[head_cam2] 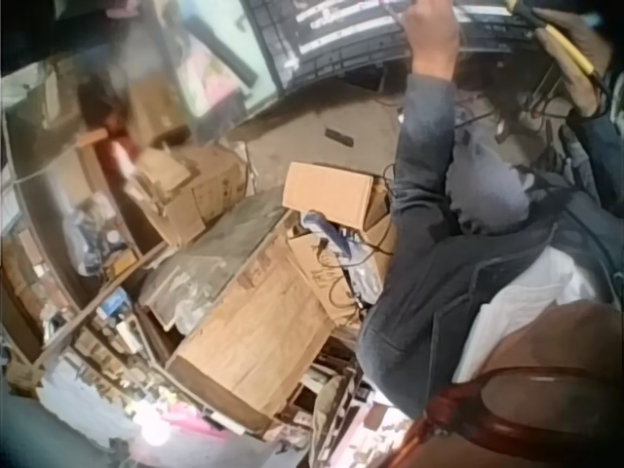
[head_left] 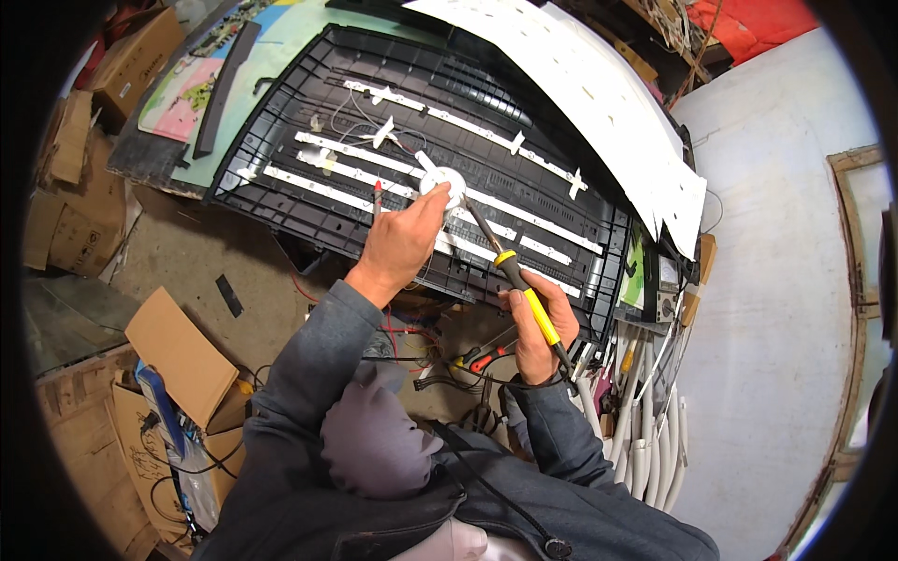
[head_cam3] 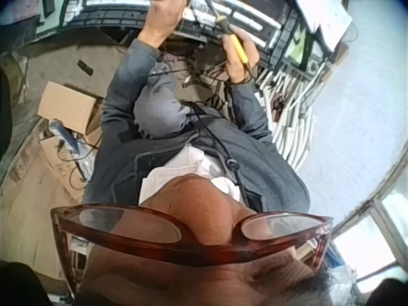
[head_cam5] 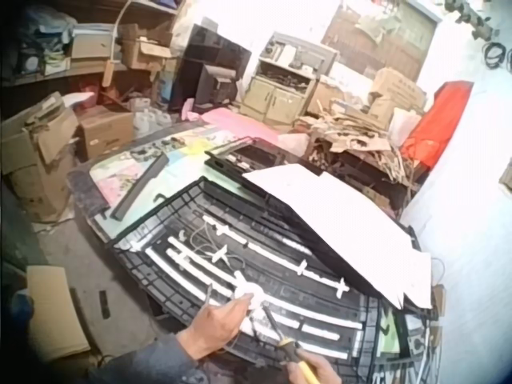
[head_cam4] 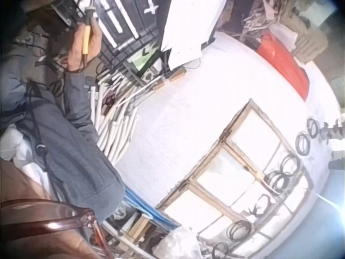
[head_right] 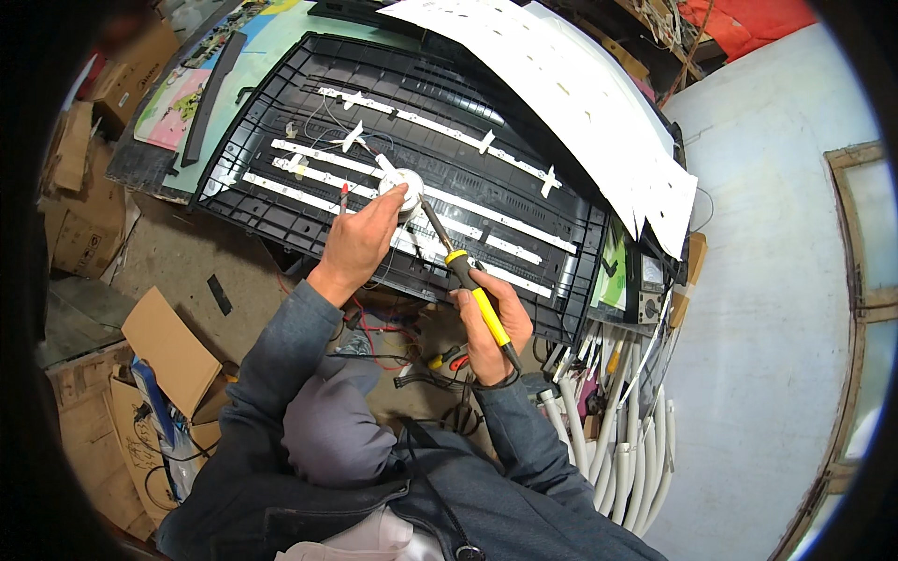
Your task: The person sits on the floor and uses pliers to strip the ends of red and yellow wires. Then, using a soldering iron and solder, they solder the stripped wire ends to contacts on a black plastic frame with white strips.
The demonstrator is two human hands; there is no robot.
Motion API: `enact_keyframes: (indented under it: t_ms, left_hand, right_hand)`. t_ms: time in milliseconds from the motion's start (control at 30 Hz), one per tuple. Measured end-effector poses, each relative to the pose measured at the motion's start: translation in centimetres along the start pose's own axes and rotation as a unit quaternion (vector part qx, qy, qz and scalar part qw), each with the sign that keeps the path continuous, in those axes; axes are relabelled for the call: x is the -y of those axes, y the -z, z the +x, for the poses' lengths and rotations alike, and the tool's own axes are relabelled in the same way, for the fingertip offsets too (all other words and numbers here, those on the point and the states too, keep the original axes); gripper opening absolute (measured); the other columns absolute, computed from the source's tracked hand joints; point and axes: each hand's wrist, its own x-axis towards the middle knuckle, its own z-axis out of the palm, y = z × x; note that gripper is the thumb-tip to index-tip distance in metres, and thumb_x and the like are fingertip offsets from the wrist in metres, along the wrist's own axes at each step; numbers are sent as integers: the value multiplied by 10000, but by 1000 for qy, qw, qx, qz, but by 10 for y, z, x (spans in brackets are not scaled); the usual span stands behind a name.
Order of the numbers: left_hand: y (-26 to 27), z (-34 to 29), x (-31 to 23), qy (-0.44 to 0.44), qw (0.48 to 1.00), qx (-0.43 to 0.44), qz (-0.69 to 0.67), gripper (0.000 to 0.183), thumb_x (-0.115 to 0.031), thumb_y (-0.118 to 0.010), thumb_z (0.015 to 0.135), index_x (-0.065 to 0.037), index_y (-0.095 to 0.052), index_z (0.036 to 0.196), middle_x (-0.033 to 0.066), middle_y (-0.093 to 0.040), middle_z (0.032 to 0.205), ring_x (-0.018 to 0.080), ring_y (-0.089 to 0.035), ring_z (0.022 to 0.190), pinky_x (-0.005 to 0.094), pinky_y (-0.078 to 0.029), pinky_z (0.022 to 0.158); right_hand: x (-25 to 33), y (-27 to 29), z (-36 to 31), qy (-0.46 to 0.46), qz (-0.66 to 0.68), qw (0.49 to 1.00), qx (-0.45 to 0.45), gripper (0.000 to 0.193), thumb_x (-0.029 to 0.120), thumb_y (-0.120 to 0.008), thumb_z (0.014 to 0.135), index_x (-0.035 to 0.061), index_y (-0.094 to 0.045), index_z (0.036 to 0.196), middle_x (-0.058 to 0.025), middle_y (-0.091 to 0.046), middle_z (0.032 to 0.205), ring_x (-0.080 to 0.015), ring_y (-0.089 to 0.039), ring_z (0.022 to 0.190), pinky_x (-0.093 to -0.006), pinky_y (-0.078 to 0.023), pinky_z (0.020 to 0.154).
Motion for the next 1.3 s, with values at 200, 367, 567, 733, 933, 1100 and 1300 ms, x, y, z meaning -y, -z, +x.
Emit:
enact_keyframes:
  t_ms: [200, 367, 567, 733, 933, 1100, 1300]
  left_hand:
    - [-2, 0, 1, -19, 1000, -15, 7, 313, -13, -618, 962, 29, -628, 1273, 185, -729, 1215, 340, -754, 897, 391, -626, 737]
    - [0, 2, 0, -34, 999, -18, 20, 287, -33, -605, 968, 27, -631, 1247, 172, -732, 1227, 327, -763, 860, 390, -628, 715]
    - [12, 7, -6, -4, 998, 28, 51, 307, -58, -646, 977, -32, -656, 1282, 155, -749, 1152, 336, -749, 930, 385, -627, 747]
    - [16, 10, -8, -47, 995, 19, 86, 265, -148, -635, 980, -78, -626, 1235, 132, -750, 1034, 353, -728, 793, 450, -588, 652]
    - [22, 15, -15, -62, 992, 49, 103, 183, -146, -610, 993, -89, -603, 1167, 130, -730, 985, 372, -712, 799, 468, -579, 659]
    - [24, 18, -19, -49, 989, 79, 116, 154, -139, -598, 987, -97, -600, 1135, 131, -722, 965, 395, -703, 826, 502, -568, 694]
    - [32, 23, -21, -17, 985, 128, 117, 249, -135, -649, 982, -99, -611, 1225, 154, -735, 1025, 398, -710, 902, 486, -565, 742]
  right_hand:
    - [7, 4, -9, -7, -19, 1000, -4, 309, 12, -690, 978, -47, -642, 1278, -142, -745, 1009, -169, -732, 897, -266, -570, 833]
    - [18, 12, -21, -11, -17, 1000, -10, 308, 19, -691, 981, -40, -640, 1278, -136, -740, 1013, -167, -730, 902, -268, -567, 830]
    - [26, 26, -41, -2, -8, 1000, -13, 305, 27, -688, 986, -39, -636, 1279, -130, -730, 1029, -162, -727, 908, -264, -569, 827]
    - [34, 39, -58, 9, 6, 1000, -27, 301, 26, -696, 980, -32, -637, 1270, -129, -732, 1019, -154, -721, 906, -262, -573, 822]
    - [38, 57, -78, 31, 30, 998, -56, 297, -19, -697, 956, -45, -659, 1249, -99, -716, 1016, -139, -714, 888, -243, -555, 784]
    - [39, 73, -92, 36, 40, 996, -67, 301, 12, -691, 972, -28, -645, 1267, -109, -727, 1003, -146, -719, 894, -256, -568, 798]
    - [40, 89, -107, 51, 53, 994, -81, 305, -26, -692, 957, -37, -652, 1260, -100, -701, 1046, -149, -718, 894, -251, -558, 787]
